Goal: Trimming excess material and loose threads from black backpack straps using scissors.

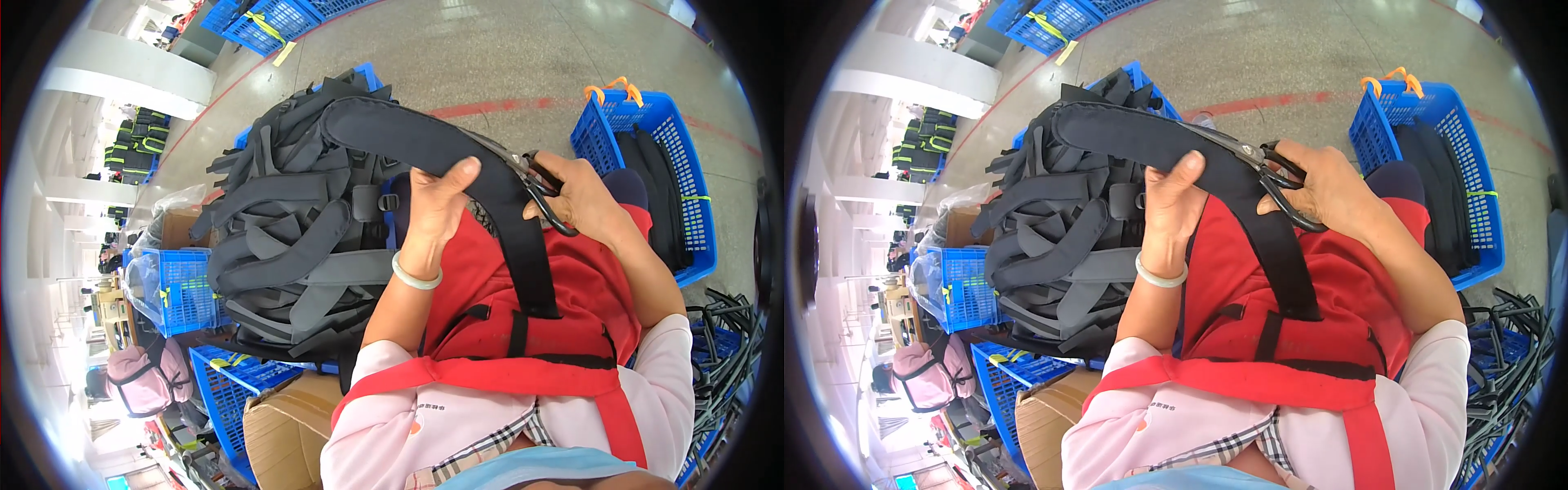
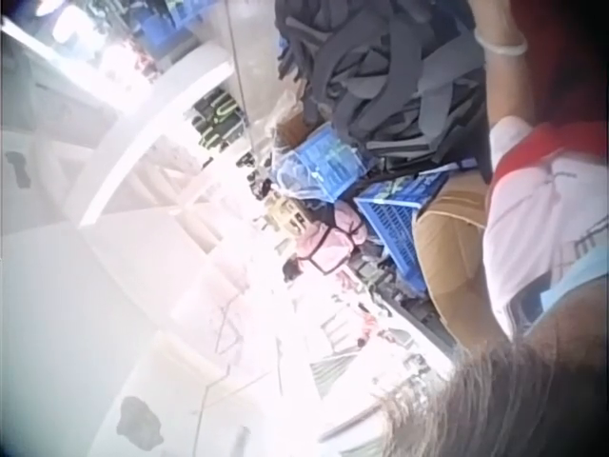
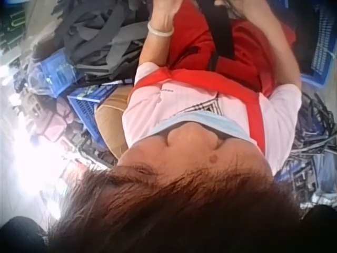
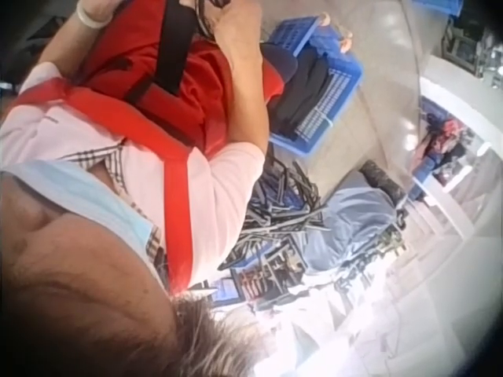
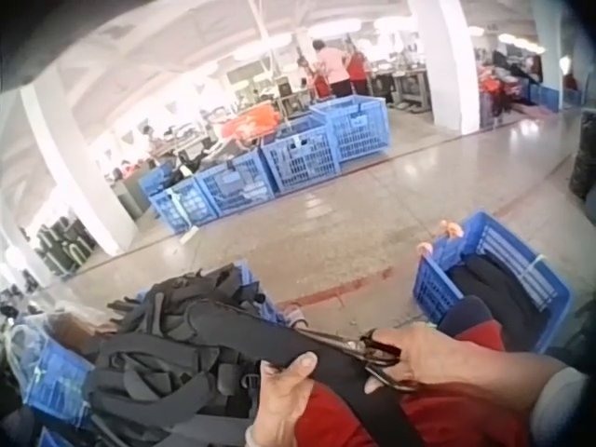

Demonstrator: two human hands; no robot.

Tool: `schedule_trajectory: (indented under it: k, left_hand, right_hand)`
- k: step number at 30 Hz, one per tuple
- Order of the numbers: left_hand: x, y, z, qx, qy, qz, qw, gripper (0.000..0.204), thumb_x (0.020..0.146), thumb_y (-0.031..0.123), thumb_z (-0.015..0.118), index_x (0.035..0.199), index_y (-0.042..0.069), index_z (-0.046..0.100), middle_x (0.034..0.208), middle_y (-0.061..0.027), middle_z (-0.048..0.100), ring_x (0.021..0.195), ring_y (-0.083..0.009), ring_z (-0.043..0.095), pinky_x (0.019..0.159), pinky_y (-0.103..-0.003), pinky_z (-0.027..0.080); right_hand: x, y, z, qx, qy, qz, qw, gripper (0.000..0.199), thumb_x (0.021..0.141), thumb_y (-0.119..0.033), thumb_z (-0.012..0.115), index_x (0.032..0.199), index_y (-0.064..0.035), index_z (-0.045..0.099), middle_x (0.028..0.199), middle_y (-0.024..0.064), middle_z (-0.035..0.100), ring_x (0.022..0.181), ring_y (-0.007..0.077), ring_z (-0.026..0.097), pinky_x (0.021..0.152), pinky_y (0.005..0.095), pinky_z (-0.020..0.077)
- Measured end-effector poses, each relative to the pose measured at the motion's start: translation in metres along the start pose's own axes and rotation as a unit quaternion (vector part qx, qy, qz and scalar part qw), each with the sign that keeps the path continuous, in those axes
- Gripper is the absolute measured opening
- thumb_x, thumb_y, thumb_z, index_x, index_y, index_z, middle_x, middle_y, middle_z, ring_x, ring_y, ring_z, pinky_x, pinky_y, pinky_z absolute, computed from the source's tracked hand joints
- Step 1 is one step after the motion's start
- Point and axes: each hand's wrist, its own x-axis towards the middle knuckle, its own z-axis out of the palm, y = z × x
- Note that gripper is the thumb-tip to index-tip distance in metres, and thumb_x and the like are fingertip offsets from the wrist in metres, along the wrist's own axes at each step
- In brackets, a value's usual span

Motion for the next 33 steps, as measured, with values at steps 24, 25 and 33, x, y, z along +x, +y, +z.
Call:
schedule_trajectory:
  k: [24,25,33]
  left_hand:
    - [0.008,0.015,0.010,-0.011,-0.031,0.005,0.999,0.022,0.083,0.000,0.069,0.103,0.007,0.065,0.101,-0.0052,0.067,0.097,-0.0195,0.064,0.090,-0.037,0.051]
    - [0.008,0.015,0.011,-0.017,-0.033,0.004,0.999,0.022,0.083,0.000,0.068,0.104,0.006,0.064,0.102,-0.0058,0.067,0.097,-0.0199,0.064,0.090,-0.038,0.051]
    - [0.010,0.013,0.009,-0.019,-0.021,-0.002,1.000,0.025,0.083,0.000,0.068,0.106,0.006,0.063,0.102,-0.0074,0.067,0.097,-0.0213,0.064,0.090,-0.039,0.051]
  right_hand:
    - [-0.001,-0.021,-0.009,-0.076,0.040,-0.131,0.988,0.058,0.066,-0.028,0.084,0.101,-0.0003,0.047,0.067,0.0137,0.047,0.064,0.0285,0.047,0.061,0.0378,0.0399]
    - [0.000,-0.019,-0.010,-0.076,0.044,-0.145,0.986,0.059,0.063,-0.024,0.085,0.099,0.0004,0.046,0.067,0.0131,0.045,0.063,0.0249,0.041,0.060,0.0356,0.0388]
    - [0.002,-0.023,-0.009,-0.066,0.007,-0.059,0.996,0.053,0.068,-0.029,0.082,0.098,-0.0009,0.047,0.067,0.0144,0.045,0.065,0.0274,0.046,0.061,0.0374,0.0400]
